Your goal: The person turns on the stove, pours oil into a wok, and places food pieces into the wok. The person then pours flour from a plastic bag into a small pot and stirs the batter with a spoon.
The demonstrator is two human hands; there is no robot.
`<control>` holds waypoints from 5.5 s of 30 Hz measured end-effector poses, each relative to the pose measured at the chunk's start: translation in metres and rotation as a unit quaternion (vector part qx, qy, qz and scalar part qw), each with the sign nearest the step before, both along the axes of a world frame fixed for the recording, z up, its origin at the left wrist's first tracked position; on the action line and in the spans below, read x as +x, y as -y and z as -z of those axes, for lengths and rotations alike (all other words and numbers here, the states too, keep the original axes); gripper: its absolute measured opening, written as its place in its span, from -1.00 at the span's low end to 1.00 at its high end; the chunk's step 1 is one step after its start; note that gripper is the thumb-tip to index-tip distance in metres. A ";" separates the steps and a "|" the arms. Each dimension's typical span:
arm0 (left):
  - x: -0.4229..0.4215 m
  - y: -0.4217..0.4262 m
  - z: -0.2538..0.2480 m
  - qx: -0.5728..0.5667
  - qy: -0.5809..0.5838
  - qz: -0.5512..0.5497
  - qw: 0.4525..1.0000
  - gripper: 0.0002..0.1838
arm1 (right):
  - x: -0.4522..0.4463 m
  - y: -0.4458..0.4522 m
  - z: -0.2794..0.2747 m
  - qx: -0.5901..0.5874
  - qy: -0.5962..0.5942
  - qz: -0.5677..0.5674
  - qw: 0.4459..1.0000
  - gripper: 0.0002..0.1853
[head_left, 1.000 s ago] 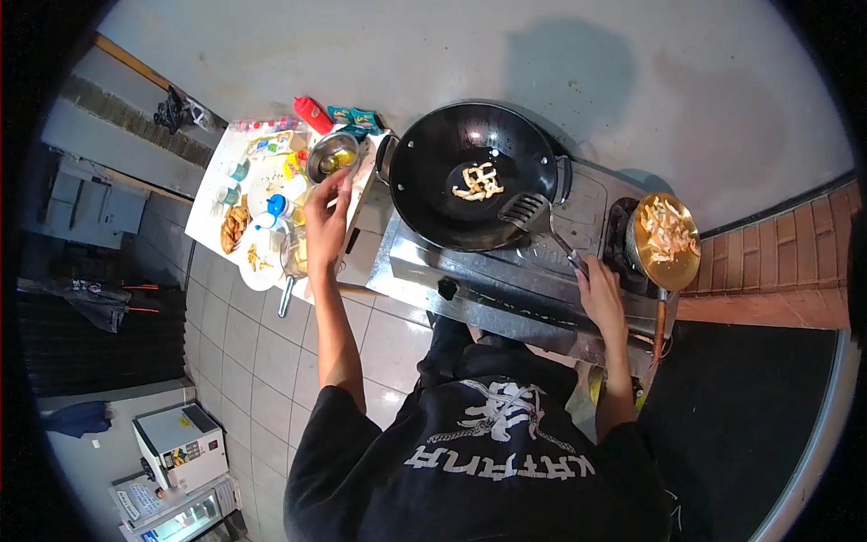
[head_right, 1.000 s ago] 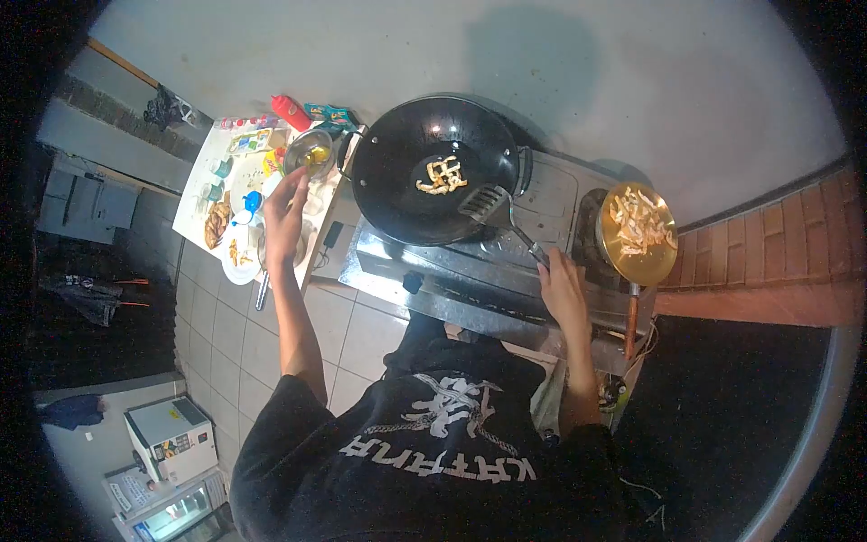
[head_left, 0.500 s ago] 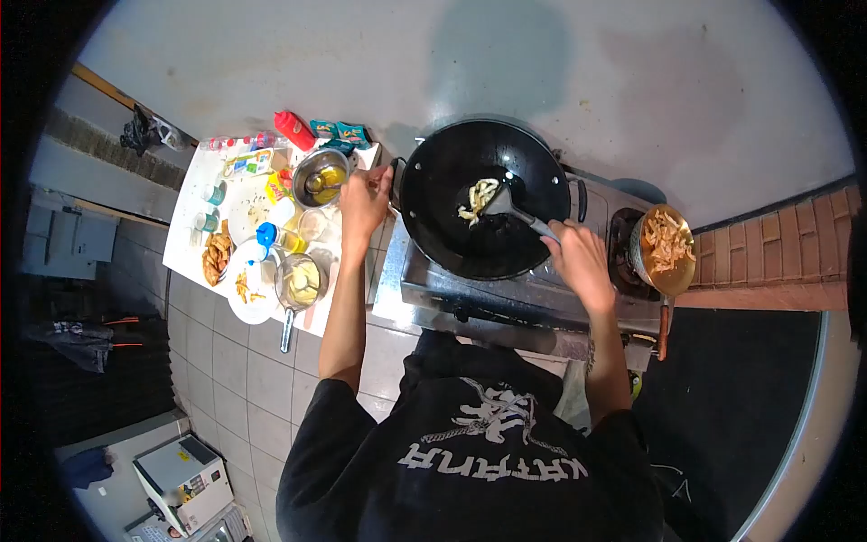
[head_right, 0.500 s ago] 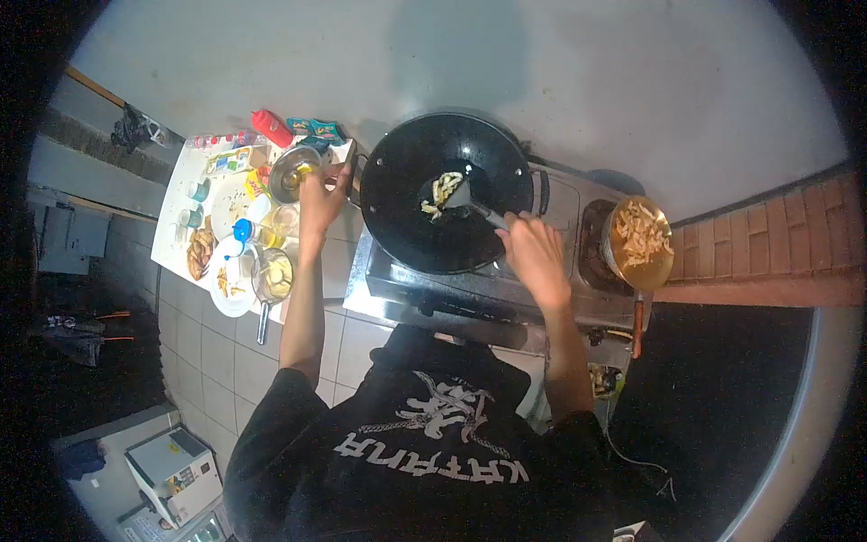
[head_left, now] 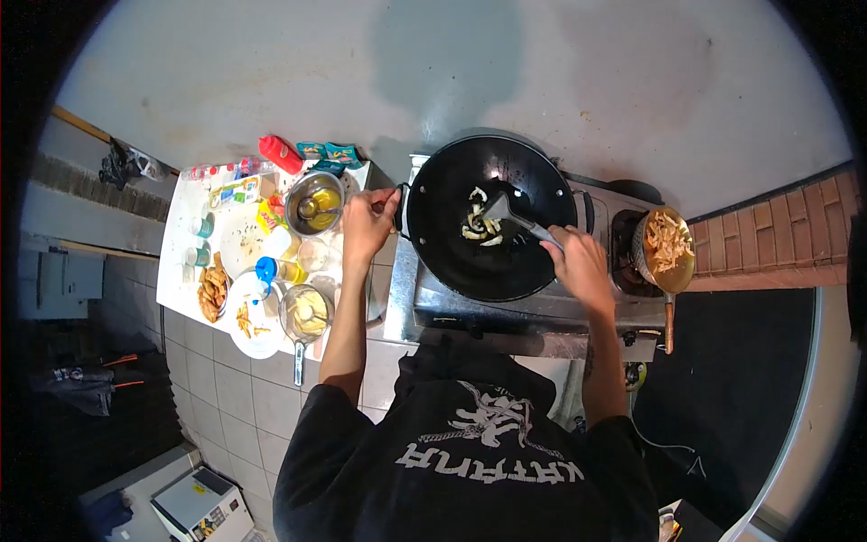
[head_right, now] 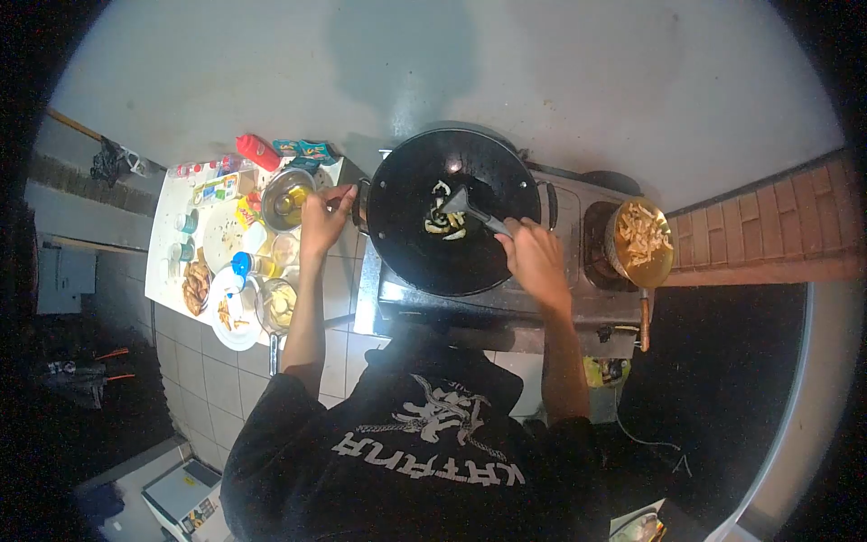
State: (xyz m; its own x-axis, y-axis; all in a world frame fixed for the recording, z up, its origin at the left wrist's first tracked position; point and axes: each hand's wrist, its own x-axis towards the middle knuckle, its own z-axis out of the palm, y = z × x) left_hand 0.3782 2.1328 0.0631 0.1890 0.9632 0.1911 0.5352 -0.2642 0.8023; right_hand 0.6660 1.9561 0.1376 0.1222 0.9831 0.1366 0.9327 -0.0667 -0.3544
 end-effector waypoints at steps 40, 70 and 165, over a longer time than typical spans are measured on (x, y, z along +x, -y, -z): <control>0.001 0.047 -0.027 0.071 -0.015 -0.058 0.996 -0.64 | 0.115 0.145 0.114 0.053 -0.096 0.035 0.993 -0.71; -0.251 0.378 -0.012 -0.076 0.254 -0.286 0.921 -0.65 | -0.271 0.099 0.066 -0.283 -0.576 -0.385 0.663 -0.40; -0.503 1.969 -0.017 0.371 0.171 -0.899 -0.157 -0.68 | -1.036 1.861 0.125 -0.624 0.211 -0.748 -0.077 -0.65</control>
